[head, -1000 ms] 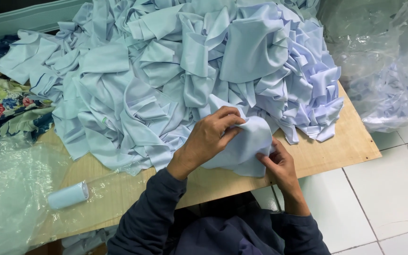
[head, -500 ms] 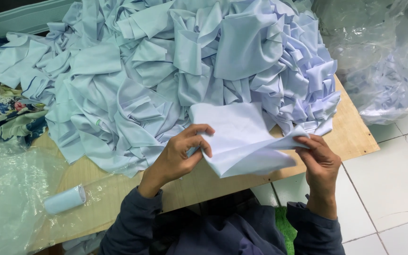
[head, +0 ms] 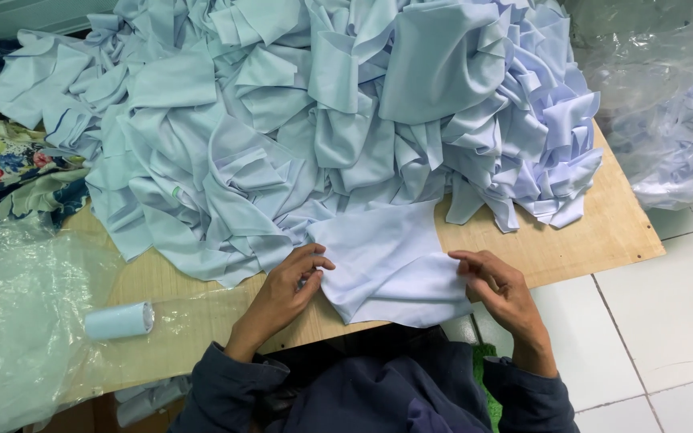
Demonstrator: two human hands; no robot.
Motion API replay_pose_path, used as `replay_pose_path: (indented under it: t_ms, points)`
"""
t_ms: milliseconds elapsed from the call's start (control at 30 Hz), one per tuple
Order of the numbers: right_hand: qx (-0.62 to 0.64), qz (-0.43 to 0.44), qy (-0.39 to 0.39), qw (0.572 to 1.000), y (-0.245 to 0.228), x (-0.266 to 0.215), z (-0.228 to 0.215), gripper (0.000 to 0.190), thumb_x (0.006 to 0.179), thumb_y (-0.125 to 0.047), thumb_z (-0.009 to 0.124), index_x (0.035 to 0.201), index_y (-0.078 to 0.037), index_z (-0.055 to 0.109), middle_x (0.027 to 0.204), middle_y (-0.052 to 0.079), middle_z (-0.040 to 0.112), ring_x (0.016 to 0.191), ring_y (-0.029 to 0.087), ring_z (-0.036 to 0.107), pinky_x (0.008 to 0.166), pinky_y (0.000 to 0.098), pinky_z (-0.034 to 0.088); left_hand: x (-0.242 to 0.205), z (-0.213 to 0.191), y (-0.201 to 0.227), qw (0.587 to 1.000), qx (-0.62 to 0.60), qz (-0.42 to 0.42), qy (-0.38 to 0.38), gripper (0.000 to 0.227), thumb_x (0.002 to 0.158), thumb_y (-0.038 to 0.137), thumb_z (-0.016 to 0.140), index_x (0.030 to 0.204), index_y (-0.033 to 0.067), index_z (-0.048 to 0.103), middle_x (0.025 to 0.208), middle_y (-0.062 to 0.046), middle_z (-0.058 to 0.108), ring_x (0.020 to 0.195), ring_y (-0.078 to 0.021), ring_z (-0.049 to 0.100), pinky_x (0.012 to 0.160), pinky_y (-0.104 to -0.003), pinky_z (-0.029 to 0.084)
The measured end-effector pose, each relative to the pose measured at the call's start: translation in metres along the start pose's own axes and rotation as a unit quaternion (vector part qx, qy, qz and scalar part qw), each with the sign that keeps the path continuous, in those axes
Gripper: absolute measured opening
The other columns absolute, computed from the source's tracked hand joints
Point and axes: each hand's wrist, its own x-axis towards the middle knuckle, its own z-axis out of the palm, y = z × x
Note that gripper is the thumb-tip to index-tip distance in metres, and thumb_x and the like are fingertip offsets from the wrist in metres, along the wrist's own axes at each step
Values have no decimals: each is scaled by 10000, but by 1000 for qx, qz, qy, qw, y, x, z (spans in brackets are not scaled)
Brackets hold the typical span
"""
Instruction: Folding small pieces of light blue fabric and inserting them into clear plastic bags for packaging.
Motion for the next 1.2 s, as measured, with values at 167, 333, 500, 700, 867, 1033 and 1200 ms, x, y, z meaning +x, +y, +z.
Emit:
replay_pose_path:
  t_ms: [167,333,500,700,867,1033,1200]
  points:
    - [-321,-32,47,945,44,7,17,298,876,-259,800,1165,-190,780,1003,39,675,1000,221,629,900,357,485,7,22,-16,997,-30,-25,70,319,936,130,704,1250,93,663,1318,-222,546,947,-395,732,825,-438,630]
    - [-372,-30,76,925,56,4,24,121,852,-263,829,970,-253,807,868,-49,623,900,147,599,836,302,462,13,31,-23,984,-99,-72,131,533,911,72,747,1401,33,542,1339,-268,434,949,-336,693,843,-395,633]
    - [-268,9,-20,963,4,3,27,99,861,-164,783,934,-213,831,810,14,729,848,161,681,843,307,515,13,29,-25,980,-139,-80,119,497,931,-17,651,1415,41,549,1206,-224,547,987,-345,733,851,-400,633]
    - [-175,59,-138,973,-40,8,30,238,898,-302,747,1018,-117,836,957,182,787,985,313,741,885,464,568,10,22,-23,983,-90,-73,141,494,934,-51,578,1412,72,563,1230,-215,553,1042,-329,699,881,-419,599]
    - [-359,11,46,932,56,41,30,412,964,-478,684,1242,-178,734,1106,101,671,1053,271,653,896,416,532,10,21,-12,987,-66,-64,134,621,847,-75,587,1444,89,532,1390,-231,463,1194,-420,613,953,-480,553]
    - [-501,-62,101,857,68,53,61,473,885,-596,740,1144,-201,728,1148,30,590,1084,249,562,827,400,460,9,30,-28,979,-132,-67,142,701,816,-54,637,1484,115,509,1410,-201,467,1156,-331,615,926,-425,567]
    - [-280,-29,84,956,87,40,65,132,885,-242,804,963,-192,709,847,-42,646,894,160,628,869,330,466,7,29,-31,965,-200,-116,124,640,919,15,658,1521,113,464,1022,-162,631,831,-214,673,744,-345,617]
